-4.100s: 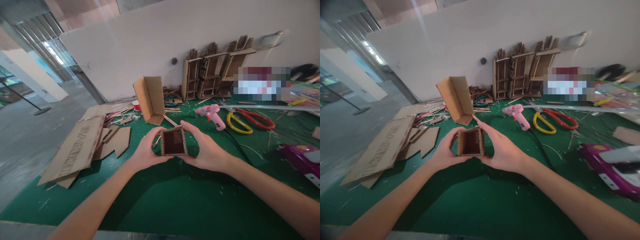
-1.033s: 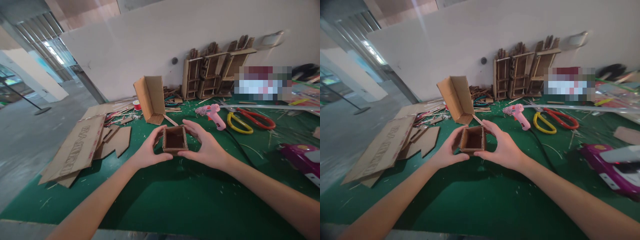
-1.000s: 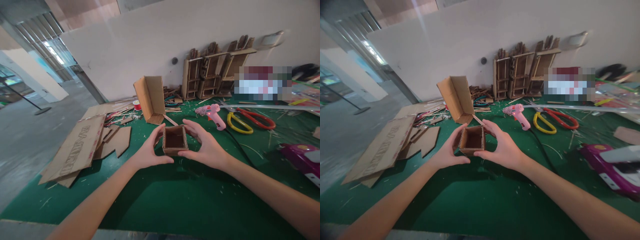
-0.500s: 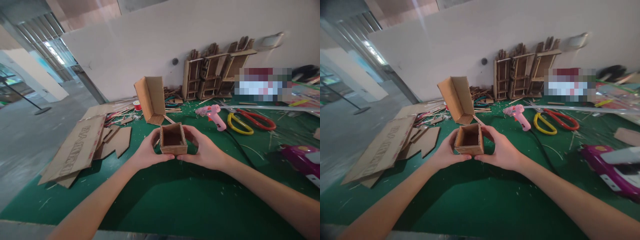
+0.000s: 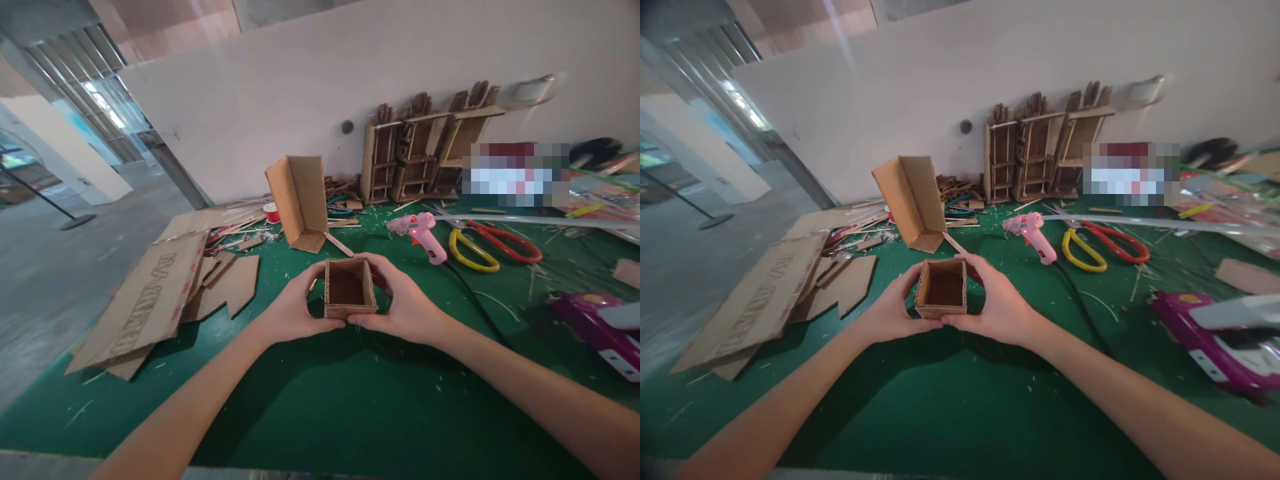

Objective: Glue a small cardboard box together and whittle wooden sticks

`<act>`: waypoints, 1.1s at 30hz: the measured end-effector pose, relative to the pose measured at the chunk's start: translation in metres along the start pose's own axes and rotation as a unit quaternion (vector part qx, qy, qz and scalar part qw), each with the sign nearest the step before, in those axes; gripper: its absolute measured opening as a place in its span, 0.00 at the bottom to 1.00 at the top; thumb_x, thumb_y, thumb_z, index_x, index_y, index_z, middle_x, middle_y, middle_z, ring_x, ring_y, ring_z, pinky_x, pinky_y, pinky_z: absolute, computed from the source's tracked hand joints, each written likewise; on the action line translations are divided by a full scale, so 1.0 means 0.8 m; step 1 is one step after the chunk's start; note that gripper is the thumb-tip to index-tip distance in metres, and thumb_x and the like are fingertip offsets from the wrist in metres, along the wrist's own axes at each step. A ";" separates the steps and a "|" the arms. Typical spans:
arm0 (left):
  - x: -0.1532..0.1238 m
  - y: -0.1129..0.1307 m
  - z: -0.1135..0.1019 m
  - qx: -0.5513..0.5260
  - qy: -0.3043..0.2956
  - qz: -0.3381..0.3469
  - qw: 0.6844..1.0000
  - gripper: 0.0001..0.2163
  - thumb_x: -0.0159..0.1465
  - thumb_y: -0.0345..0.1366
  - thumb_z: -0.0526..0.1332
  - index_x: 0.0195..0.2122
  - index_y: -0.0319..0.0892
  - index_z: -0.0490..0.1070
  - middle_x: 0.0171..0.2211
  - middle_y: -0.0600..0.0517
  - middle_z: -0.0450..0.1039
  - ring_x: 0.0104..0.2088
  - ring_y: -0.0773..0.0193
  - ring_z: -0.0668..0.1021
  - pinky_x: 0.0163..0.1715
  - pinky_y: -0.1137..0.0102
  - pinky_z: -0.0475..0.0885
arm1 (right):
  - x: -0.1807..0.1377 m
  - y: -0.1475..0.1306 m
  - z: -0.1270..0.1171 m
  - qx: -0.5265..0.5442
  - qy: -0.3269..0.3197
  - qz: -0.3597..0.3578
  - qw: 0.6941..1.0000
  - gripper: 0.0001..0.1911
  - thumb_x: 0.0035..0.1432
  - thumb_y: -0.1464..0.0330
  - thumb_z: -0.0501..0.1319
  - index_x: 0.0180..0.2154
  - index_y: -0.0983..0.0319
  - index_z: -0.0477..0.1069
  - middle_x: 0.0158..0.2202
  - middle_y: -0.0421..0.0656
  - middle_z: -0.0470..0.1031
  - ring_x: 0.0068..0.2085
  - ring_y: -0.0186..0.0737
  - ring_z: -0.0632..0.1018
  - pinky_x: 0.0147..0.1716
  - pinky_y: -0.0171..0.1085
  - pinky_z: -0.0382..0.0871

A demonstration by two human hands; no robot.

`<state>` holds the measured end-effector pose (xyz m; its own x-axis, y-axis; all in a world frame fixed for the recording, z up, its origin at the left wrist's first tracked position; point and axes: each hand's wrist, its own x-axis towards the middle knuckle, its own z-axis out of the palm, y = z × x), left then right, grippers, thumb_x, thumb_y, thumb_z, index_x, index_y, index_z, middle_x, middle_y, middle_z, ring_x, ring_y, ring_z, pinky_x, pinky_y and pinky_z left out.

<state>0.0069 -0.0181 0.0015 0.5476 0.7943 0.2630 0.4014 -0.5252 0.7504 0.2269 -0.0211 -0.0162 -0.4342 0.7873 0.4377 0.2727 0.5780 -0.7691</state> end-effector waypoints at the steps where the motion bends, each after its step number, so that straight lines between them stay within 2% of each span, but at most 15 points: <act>1: -0.001 -0.001 0.000 -0.003 -0.007 0.000 1.000 0.38 0.50 0.44 0.70 0.60 0.46 0.55 0.60 0.44 0.62 0.59 0.49 0.67 0.57 0.55 0.65 | 0.001 -0.002 -0.001 -0.008 0.001 0.001 1.000 0.40 0.47 0.58 0.69 0.58 0.55 0.55 0.56 0.48 0.68 0.56 0.49 0.71 0.55 0.49 0.67; 5: -0.003 -0.008 -0.002 -0.012 -0.016 0.019 1.000 0.44 0.47 0.45 0.73 0.62 0.46 0.51 0.63 0.43 0.57 0.62 0.48 0.63 0.60 0.56 0.63 | 0.001 -0.003 -0.003 -0.049 -0.003 -0.005 0.999 0.39 0.45 0.57 0.70 0.56 0.55 0.57 0.53 0.47 0.70 0.54 0.49 0.73 0.53 0.49 0.69; 9: -0.003 -0.010 -0.002 0.022 0.025 0.043 0.998 0.37 0.50 0.44 0.71 0.58 0.45 0.56 0.58 0.43 0.63 0.58 0.50 0.68 0.57 0.57 0.65 | -0.001 -0.001 -0.004 -0.089 -0.024 -0.003 0.996 0.42 0.46 0.57 0.69 0.58 0.55 0.52 0.56 0.48 0.67 0.55 0.50 0.71 0.53 0.51 0.67; 11: -0.003 -0.008 -0.002 0.045 0.028 0.051 0.997 0.35 0.50 0.45 0.71 0.57 0.45 0.58 0.56 0.43 0.65 0.56 0.49 0.70 0.55 0.56 0.67 | -0.002 -0.002 -0.005 -0.105 -0.026 -0.009 0.994 0.44 0.45 0.56 0.69 0.59 0.55 0.51 0.57 0.49 0.65 0.57 0.50 0.69 0.55 0.51 0.66; 13: -0.002 -0.004 -0.002 0.064 0.026 0.053 0.996 0.34 0.51 0.45 0.70 0.57 0.46 0.58 0.56 0.43 0.66 0.56 0.49 0.70 0.56 0.54 0.66 | -0.001 -0.005 -0.007 -0.114 -0.024 -0.015 0.993 0.41 0.45 0.57 0.69 0.58 0.55 0.53 0.57 0.48 0.66 0.57 0.49 0.69 0.55 0.50 0.66; 16: -0.002 0.000 -0.003 0.077 0.017 0.060 0.995 0.34 0.51 0.46 0.70 0.57 0.45 0.58 0.56 0.43 0.66 0.57 0.49 0.69 0.61 0.51 0.59 | 0.001 -0.008 -0.008 -0.123 -0.017 -0.024 0.992 0.36 0.46 0.58 0.69 0.54 0.55 0.57 0.54 0.46 0.68 0.55 0.47 0.71 0.53 0.48 0.68; 18: -0.002 0.002 -0.004 0.074 0.013 0.061 0.995 0.35 0.51 0.46 0.70 0.57 0.45 0.57 0.57 0.43 0.65 0.58 0.49 0.68 0.62 0.50 0.56 | 0.001 -0.007 -0.008 -0.133 -0.016 -0.033 0.990 0.37 0.45 0.59 0.69 0.54 0.55 0.56 0.54 0.46 0.68 0.55 0.48 0.71 0.52 0.48 0.69; 21: -0.004 0.000 -0.003 0.060 0.017 0.059 0.996 0.39 0.49 0.47 0.71 0.60 0.46 0.55 0.59 0.42 0.61 0.60 0.49 0.66 0.60 0.52 0.62 | 0.000 0.000 -0.009 -0.167 -0.027 -0.061 0.984 0.37 0.48 0.59 0.68 0.56 0.55 0.54 0.56 0.48 0.66 0.57 0.50 0.70 0.53 0.49 0.68; 23: -0.005 -0.002 -0.002 0.063 0.022 0.061 0.996 0.38 0.50 0.47 0.70 0.59 0.47 0.56 0.59 0.42 0.62 0.60 0.49 0.66 0.59 0.53 0.64 | -0.001 0.006 -0.009 -0.192 -0.036 -0.090 0.977 0.36 0.51 0.59 0.66 0.58 0.55 0.52 0.58 0.49 0.65 0.59 0.51 0.67 0.56 0.52 0.65; 25: -0.005 -0.005 -0.002 0.081 0.023 0.059 0.995 0.35 0.52 0.48 0.69 0.58 0.48 0.58 0.58 0.43 0.63 0.61 0.49 0.65 0.60 0.52 0.61 | -0.001 0.010 -0.008 -0.206 -0.040 -0.103 0.972 0.38 0.52 0.59 0.65 0.59 0.55 0.50 0.59 0.50 0.63 0.61 0.53 0.65 0.58 0.54 0.61; 27: -0.006 -0.008 -0.002 0.100 0.010 0.051 0.994 0.40 0.50 0.50 0.70 0.61 0.48 0.54 0.61 0.43 0.60 0.63 0.46 0.62 0.62 0.49 0.58 | 0.000 0.011 -0.008 -0.202 -0.043 -0.085 0.975 0.39 0.51 0.58 0.65 0.60 0.55 0.50 0.60 0.50 0.63 0.61 0.54 0.65 0.57 0.54 0.63; 30: -0.006 -0.011 -0.002 0.122 -0.015 0.037 0.992 0.50 0.47 0.51 0.71 0.66 0.49 0.43 0.66 0.42 0.50 0.65 0.43 0.56 0.62 0.47 0.56 | 0.001 0.011 -0.007 -0.185 -0.031 -0.042 0.981 0.40 0.50 0.58 0.66 0.60 0.54 0.50 0.59 0.50 0.63 0.59 0.55 0.67 0.54 0.54 0.66; 33: -0.006 -0.012 -0.001 0.147 -0.002 0.042 0.988 0.45 0.56 0.46 0.66 0.67 0.50 0.38 0.67 0.43 0.50 0.65 0.47 0.57 0.63 0.49 0.55 | 0.001 0.011 -0.006 -0.172 -0.018 -0.011 0.985 0.40 0.49 0.56 0.66 0.60 0.55 0.51 0.59 0.50 0.63 0.58 0.54 0.68 0.54 0.54 0.67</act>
<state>-0.0004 -0.0163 -0.0065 0.5910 0.7435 0.3131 0.5506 -0.6554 0.5170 0.2327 -0.0141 -0.0203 -0.4717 0.7690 0.4315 0.5341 0.6385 -0.5541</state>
